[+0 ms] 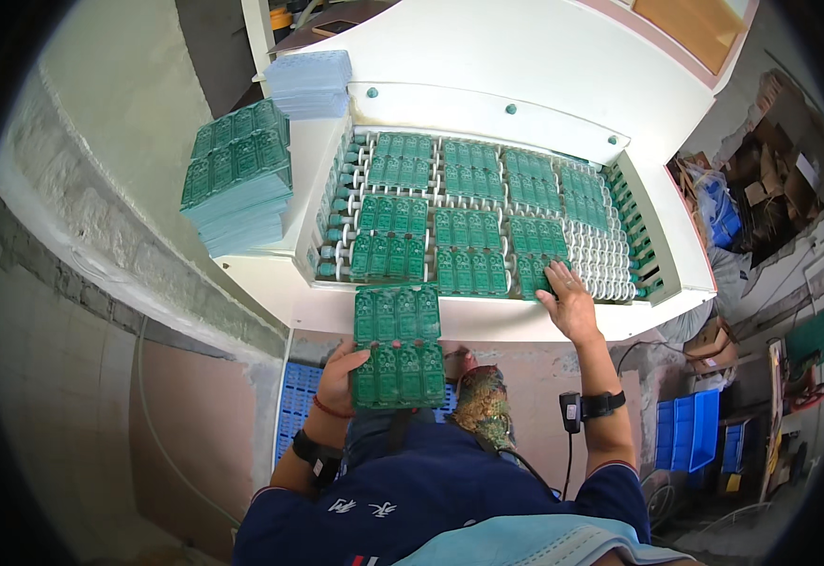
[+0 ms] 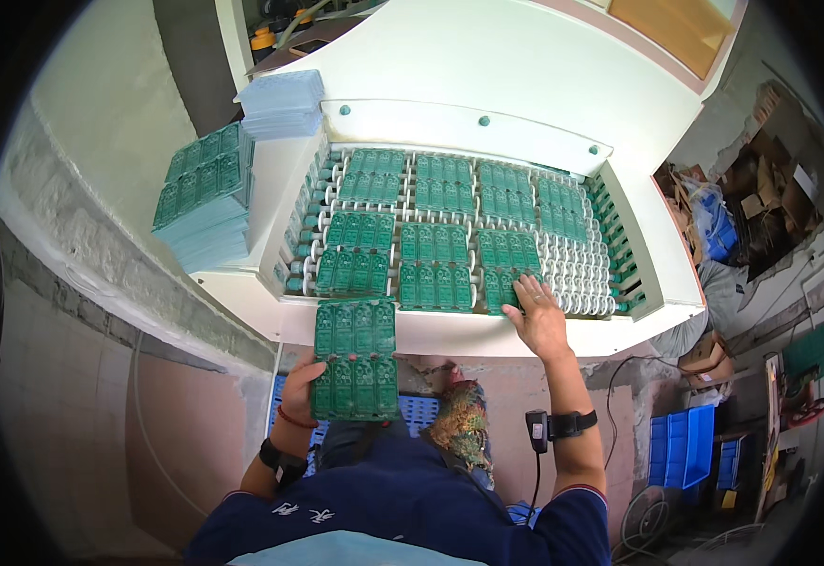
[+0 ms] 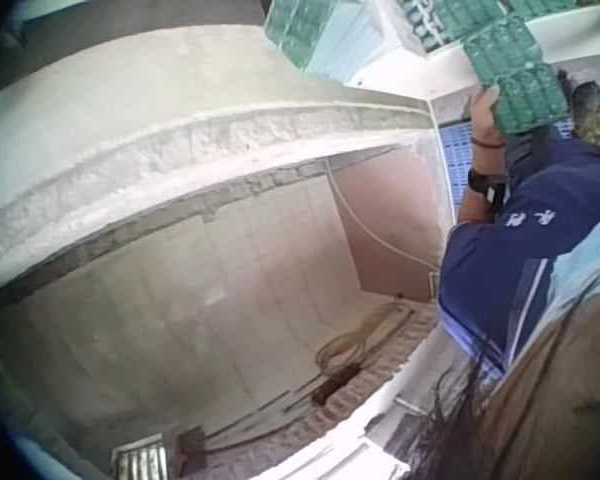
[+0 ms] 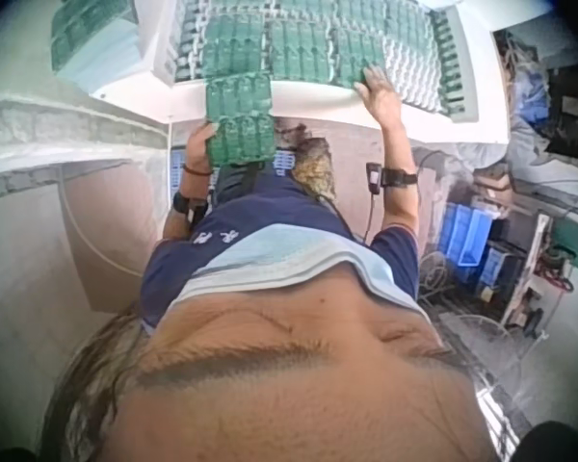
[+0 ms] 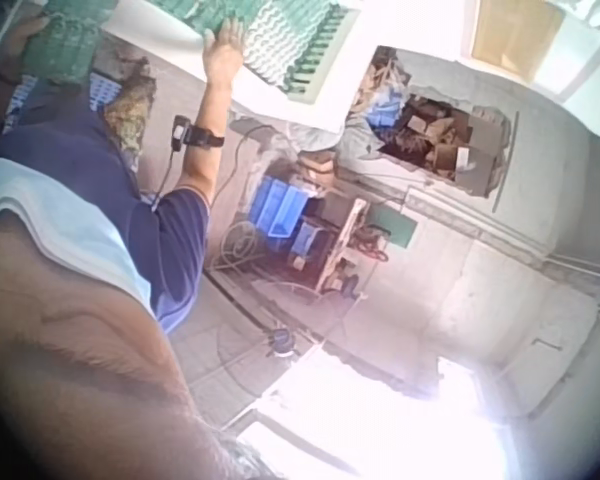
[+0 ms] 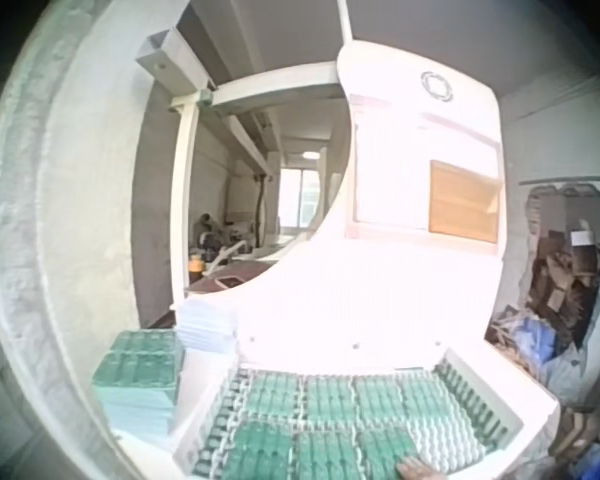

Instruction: Loading green circuit board plates into the slots of a processing machine.

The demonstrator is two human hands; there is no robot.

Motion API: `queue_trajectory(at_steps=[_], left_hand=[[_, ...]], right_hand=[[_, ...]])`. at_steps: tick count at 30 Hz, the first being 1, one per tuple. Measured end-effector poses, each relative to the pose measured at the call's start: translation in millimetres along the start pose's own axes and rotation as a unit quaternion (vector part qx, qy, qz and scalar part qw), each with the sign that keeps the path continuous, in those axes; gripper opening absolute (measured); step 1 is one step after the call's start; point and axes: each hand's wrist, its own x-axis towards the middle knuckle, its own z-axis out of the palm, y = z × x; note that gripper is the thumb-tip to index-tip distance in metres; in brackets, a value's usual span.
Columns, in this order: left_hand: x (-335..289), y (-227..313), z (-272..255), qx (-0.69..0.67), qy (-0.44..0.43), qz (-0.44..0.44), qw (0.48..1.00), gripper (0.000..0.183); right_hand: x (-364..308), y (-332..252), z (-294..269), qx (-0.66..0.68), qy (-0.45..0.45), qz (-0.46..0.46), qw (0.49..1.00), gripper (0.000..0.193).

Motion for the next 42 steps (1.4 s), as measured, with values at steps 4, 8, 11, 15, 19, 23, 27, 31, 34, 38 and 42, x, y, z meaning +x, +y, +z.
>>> queue_trajectory(at_steps=[4, 8, 11, 15, 19, 23, 27, 31, 34, 38, 42], left_hand=[[6, -3, 16, -0.004, -0.020, -0.023, 1.000, 0.041], [24, -10, 26, 0.028, -0.008, -0.020, 0.999, 0.040], [35, -21, 26, 0.076, 0.009, -0.007, 0.997, 0.039], [56, -33, 23, 0.100, 0.004, 0.005, 0.995, 0.035], [56, -32, 24, 0.130, 0.008, 0.001, 0.992, 0.033], [45, -22, 36, 0.070, 0.024, -0.014, 0.997, 0.034], [40, -20, 23, 0.004, -0.023, -0.021, 1.000, 0.041], [34, -17, 18, -0.010, -0.042, -0.036, 0.998, 0.044], [28, -14, 22, -0.005, -0.041, -0.049, 0.998, 0.043], [29, -16, 21, 0.021, -0.015, -0.038, 0.999, 0.042], [36, -18, 13, 0.049, -0.013, -0.042, 0.998, 0.038]], right_hand=[[6, -8, -2, 0.003, 0.038, 0.007, 0.999, 0.045], [3, -57, -27, 0.174, 0.042, 0.033, 0.983, 0.040], [-28, -92, -14, 0.575, -0.085, 0.154, 0.799, 0.030], [-39, -105, -9, 0.631, -0.164, 0.242, 0.719, 0.019], [-41, -47, -16, 0.611, -0.012, 0.356, 0.707, 0.018], [-51, 59, -29, 0.532, 0.168, 0.401, 0.727, 0.019], [-50, 142, -36, 0.364, 0.180, 0.441, 0.800, 0.020], [-44, 158, -23, 0.092, 0.165, 0.368, 0.910, 0.023], [-30, 113, -25, 0.097, 0.198, 0.343, 0.913, 0.023], [-34, 23, -3, 0.405, 0.079, 0.305, 0.859, 0.016], [-47, -89, 9, 0.652, -0.151, 0.265, 0.695, 0.026]])
